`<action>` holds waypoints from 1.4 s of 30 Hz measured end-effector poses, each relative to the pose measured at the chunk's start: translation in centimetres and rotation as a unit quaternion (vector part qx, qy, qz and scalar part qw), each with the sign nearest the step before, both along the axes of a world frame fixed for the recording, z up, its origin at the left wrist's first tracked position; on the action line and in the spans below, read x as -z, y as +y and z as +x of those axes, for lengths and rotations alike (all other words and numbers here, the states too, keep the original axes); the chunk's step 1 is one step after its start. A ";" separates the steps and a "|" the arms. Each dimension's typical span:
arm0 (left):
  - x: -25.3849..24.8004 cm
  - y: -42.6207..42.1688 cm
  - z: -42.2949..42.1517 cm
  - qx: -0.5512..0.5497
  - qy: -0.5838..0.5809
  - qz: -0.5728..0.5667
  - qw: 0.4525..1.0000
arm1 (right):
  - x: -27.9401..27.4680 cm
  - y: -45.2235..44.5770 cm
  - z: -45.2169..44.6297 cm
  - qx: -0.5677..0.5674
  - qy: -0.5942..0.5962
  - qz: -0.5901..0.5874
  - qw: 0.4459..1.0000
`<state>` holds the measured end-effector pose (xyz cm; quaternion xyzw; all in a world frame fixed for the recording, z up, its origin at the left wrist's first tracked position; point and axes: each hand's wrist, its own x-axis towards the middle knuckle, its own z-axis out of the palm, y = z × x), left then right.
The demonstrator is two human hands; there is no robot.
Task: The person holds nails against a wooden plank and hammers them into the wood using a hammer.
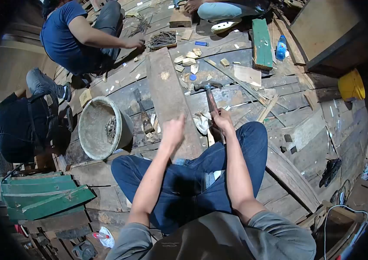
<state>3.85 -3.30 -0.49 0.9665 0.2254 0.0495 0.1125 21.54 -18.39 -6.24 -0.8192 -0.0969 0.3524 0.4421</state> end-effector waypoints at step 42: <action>0.6 2.7 -1.9 0.162 -0.014 -0.197 0.967 | 3.5 0.5 0.4 -0.014 -0.004 -0.003 1.000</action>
